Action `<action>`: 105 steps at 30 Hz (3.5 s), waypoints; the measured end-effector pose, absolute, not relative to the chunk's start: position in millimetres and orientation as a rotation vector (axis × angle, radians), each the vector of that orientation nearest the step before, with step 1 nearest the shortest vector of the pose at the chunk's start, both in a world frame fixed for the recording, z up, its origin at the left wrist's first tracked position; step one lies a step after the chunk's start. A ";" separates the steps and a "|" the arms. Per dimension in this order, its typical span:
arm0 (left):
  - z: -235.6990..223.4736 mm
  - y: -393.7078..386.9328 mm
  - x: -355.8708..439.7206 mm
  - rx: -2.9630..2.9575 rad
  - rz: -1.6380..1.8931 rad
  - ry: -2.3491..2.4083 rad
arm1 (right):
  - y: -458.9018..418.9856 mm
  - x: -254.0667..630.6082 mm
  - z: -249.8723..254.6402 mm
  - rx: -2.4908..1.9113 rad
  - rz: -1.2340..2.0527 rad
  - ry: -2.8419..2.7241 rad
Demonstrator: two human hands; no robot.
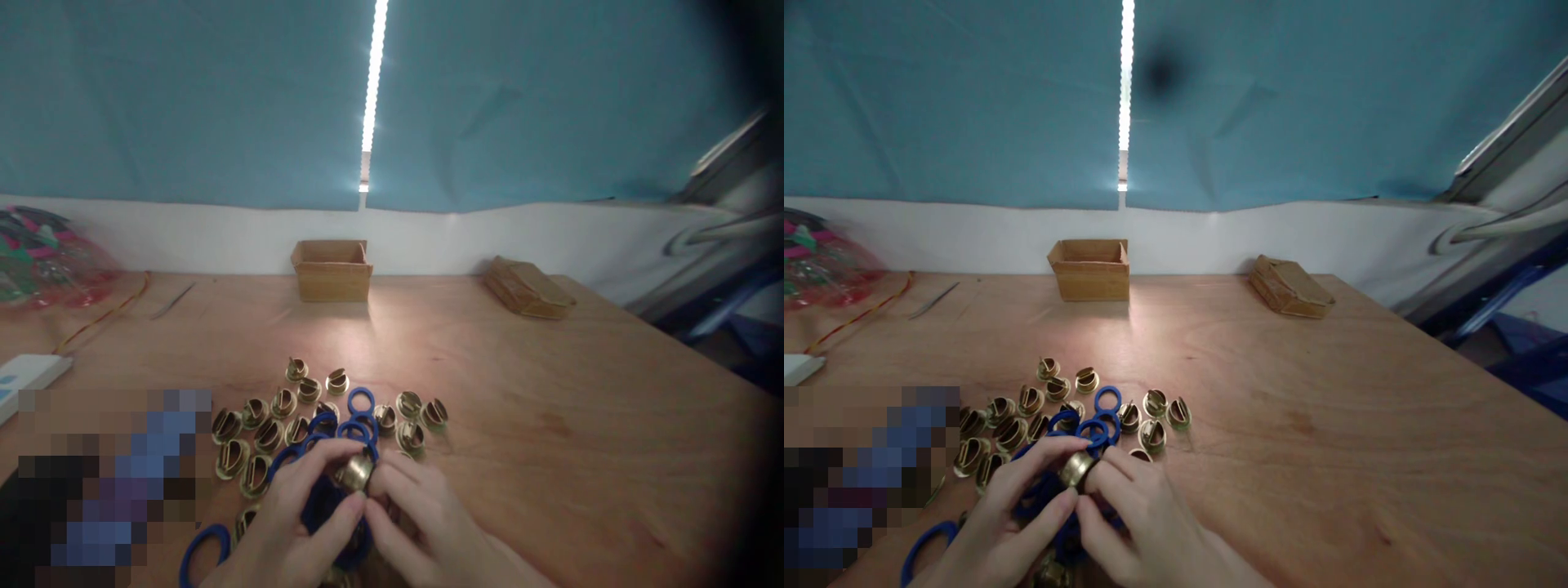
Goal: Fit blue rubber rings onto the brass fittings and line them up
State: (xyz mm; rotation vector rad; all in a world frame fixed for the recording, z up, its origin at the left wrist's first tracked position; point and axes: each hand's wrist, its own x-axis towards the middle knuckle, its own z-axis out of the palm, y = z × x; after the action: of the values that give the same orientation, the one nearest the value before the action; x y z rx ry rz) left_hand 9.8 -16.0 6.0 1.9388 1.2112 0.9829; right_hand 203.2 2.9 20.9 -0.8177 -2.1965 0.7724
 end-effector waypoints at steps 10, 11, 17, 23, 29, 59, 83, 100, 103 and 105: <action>7.6 -18.0 14.1 1.892 0.979 1.057 | -0.5 200.0 17.8 -0.792 0.674 -2.172; 7.1 -18.5 14.5 1.884 0.985 1.051 | -0.4 199.9 18.2 -0.790 0.680 -2.173; 4.6 -20.7 17.4 1.821 1.018 1.066 | -0.5 199.8 18.9 -0.762 0.723 -2.130; 5.8 -19.3 17.4 1.813 1.002 1.022 | -0.8 201.8 13.2 -0.744 0.752 -2.145; 8.7 -20.5 15.7 1.851 0.969 0.996 | -1.7 200.1 18.0 -0.765 0.776 -2.108; 3.1 -13.2 13.3 1.823 1.067 1.230 | 8.7 218.8 25.8 -0.771 1.532 -2.501; 6.6 -12.4 17.0 2.066 1.134 1.122 | 8.5 205.5 27.8 -1.117 1.343 -1.918; -0.2 -16.1 13.4 2.073 1.083 1.211 | 10.4 206.2 19.8 -0.988 1.888 -1.401; -1.0 -17.2 13.0 2.091 1.090 1.186 | 10.6 205.5 20.3 -0.986 1.874 -1.428; -1.2 -16.5 13.6 2.095 1.108 1.166 | 11.0 205.4 21.0 -1.011 1.825 -1.490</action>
State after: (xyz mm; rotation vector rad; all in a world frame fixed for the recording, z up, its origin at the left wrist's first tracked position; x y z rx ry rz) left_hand 13.6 -16.5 -1.2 2.0951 1.1657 1.1085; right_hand 205.4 11.0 21.0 -1.0108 -1.4897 1.8251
